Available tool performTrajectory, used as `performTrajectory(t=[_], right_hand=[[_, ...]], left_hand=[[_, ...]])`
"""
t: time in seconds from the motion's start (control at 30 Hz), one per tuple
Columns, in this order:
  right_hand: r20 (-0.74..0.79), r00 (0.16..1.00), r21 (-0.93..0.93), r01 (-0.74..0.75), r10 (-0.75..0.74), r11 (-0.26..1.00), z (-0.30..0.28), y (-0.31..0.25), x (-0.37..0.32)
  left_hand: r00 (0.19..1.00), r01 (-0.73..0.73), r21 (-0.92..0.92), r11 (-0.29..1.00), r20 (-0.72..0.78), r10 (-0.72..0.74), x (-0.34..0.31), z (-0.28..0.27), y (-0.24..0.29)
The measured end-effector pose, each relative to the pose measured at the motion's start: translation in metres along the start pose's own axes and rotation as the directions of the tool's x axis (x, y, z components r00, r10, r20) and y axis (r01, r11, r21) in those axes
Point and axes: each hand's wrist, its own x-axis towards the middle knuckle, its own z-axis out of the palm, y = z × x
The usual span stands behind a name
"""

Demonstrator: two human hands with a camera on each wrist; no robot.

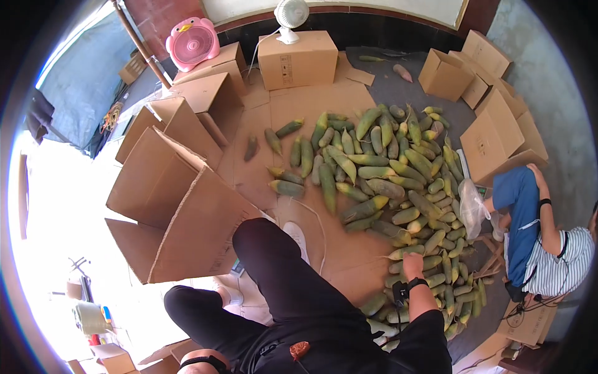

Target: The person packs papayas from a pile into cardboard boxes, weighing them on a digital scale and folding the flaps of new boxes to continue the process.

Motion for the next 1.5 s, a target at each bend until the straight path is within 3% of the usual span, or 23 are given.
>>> performTrajectory(t=[0.07,0.23,0.3,0.33,0.4,0.57,0.63,0.67,0.7,0.77,0.87,0.9,1.0,1.07,1.13,1.23,1.27,1.33,1.37,1.4,1.5], right_hand=[[-0.023,0.996,0.381,-0.068,0.083,0.922,-0.002,-0.02,-0.009],[0.032,0.996,0.554,-0.084,0.08,0.828,-0.006,-0.099,-0.046],[0.118,0.984,0.64,0.029,-0.136,0.768,-0.01,-0.134,-0.053],[0.123,0.981,0.642,0.035,-0.148,0.766,-0.014,-0.156,-0.06],[0.087,0.939,0.7,0.181,-0.334,0.691,-0.026,-0.199,-0.078],[0.019,0.884,0.826,0.249,-0.467,0.506,-0.064,-0.289,-0.109],[-0.022,0.822,0.903,0.26,-0.568,0.342,-0.079,-0.319,-0.124],[-0.032,0.825,0.9,0.269,-0.565,0.342,-0.088,-0.336,-0.135],[-0.077,0.777,0.914,0.304,-0.625,0.266,-0.097,-0.353,-0.149],[-0.153,0.67,0.931,0.345,-0.726,0.122,-0.115,-0.387,-0.175],[-0.248,0.488,0.923,0.381,-0.837,-0.052,-0.134,-0.434,-0.214],[-0.258,0.427,0.931,0.351,-0.866,-0.105,-0.138,-0.45,-0.227],[-0.332,0.252,0.929,0.255,-0.909,-0.269,-0.146,-0.491,-0.27],[-0.405,0.223,0.914,0.117,-0.887,-0.388,-0.141,-0.517,-0.297],[-0.41,0.182,0.911,0.039,-0.894,-0.41,-0.129,-0.539,-0.316],[-0.311,0.217,0.942,-0.063,-0.925,-0.331,-0.091,-0.558,-0.332],[-0.277,0.234,0.949,-0.084,-0.932,-0.304,-0.072,-0.565,-0.333],[-0.211,0.287,0.971,-0.044,-0.934,-0.233,-0.036,-0.571,-0.338],[-0.147,0.302,0.986,-0.029,-0.942,-0.163,-0.019,-0.571,-0.339],[-0.082,0.317,0.996,-0.017,-0.945,-0.092,-0.001,-0.57,-0.339],[-0.04,0.268,0.927,0.369,-0.963,0.065,0.055,-0.564,-0.333]], left_hand=[[1.0,-0.001,0.027,1.0,-0.003,0.001,-0.004,-0.001,0.003],[0.999,0.033,0.101,0.994,-0.023,-0.031,-0.015,-0.002,0.011],[0.998,0.051,0.137,0.989,-0.031,-0.047,-0.018,-0.003,0.016],[0.998,0.059,0.153,0.987,-0.034,-0.054,-0.019,-0.003,0.018],[0.997,0.074,0.167,0.983,-0.038,-0.069,-0.022,-0.003,0.02],[0.997,0.072,0.161,0.984,-0.029,-0.068,-0.021,-0.001,0.018],[0.998,0.066,0.152,0.986,-0.025,-0.063,-0.023,-0.002,0.013],[0.998,0.062,0.149,0.987,-0.022,-0.059,-0.023,-0.002,0.01],[0.998,0.058,0.144,0.988,-0.02,-0.056,-0.019,0.002,0.011],[0.973,0.091,0.233,0.968,-0.23,-0.036,-0.043,-0.003,0.006],[0.86,0.209,0.343,0.916,-0.511,-0.004,-0.078,0.0,0.004],[0.79,0.319,0.343,0.884,-0.612,-0.048,-0.087,0.005,0.008],[0.638,0.457,0.367,0.81,-0.77,-0.011,-0.095,0.011,0.01],[0.61,0.488,0.407,0.772,-0.792,0.032,-0.116,0.009,0.003],[0.58,0.521,0.435,0.734,-0.811,0.069,-0.135,0.006,0.002],[0.42,0.805,0.431,0.409,-0.899,0.121,-0.154,0.001,0.009],[0.425,0.803,0.428,0.414,-0.899,0.106,-0.158,-0.001,0.009],[0.354,0.901,0.405,0.157,-0.894,0.275,-0.167,-0.007,0.004],[0.388,0.91,0.413,0.048,-0.885,0.256,-0.179,-0.01,0.007],[0.393,0.908,0.416,0.052,-0.887,0.244,-0.188,-0.013,0.008],[0.361,0.917,0.394,0.052,-0.881,0.305,-0.2,-0.017,0.006]])
